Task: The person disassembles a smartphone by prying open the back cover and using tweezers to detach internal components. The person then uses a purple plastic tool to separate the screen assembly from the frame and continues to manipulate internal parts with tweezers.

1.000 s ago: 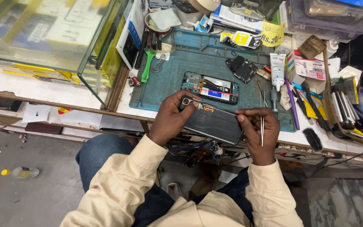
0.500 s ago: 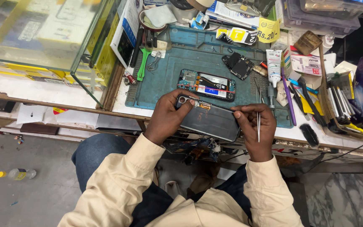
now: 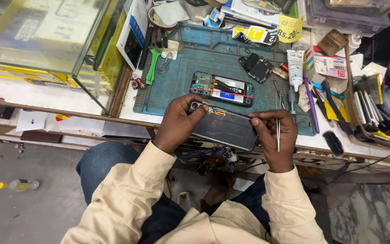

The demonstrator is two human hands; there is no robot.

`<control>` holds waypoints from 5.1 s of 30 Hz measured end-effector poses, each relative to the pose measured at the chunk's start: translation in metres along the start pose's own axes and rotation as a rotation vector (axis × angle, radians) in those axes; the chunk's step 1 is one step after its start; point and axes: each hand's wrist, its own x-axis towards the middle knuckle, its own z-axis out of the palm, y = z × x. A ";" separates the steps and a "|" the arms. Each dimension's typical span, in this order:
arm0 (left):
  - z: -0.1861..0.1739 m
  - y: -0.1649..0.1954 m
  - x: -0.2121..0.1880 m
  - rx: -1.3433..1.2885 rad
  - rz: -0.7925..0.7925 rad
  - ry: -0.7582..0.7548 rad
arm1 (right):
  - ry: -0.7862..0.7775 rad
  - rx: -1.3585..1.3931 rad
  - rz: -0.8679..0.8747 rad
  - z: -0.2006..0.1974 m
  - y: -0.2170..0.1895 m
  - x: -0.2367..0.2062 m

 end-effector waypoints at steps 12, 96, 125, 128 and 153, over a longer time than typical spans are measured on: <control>-0.001 0.001 0.001 -0.048 -0.041 -0.017 | -0.024 0.014 -0.001 0.001 0.000 0.000; -0.002 0.032 -0.012 0.387 0.365 -0.153 | -0.051 -0.018 0.000 0.002 -0.001 -0.001; 0.003 0.029 -0.013 0.531 0.311 -0.132 | -0.055 -0.048 0.010 0.002 -0.003 0.000; 0.003 0.027 -0.012 0.510 0.323 -0.115 | -0.053 -0.051 0.010 0.002 -0.004 -0.001; 0.003 0.023 -0.012 0.464 0.404 -0.097 | -0.066 -0.049 -0.011 0.002 -0.002 -0.001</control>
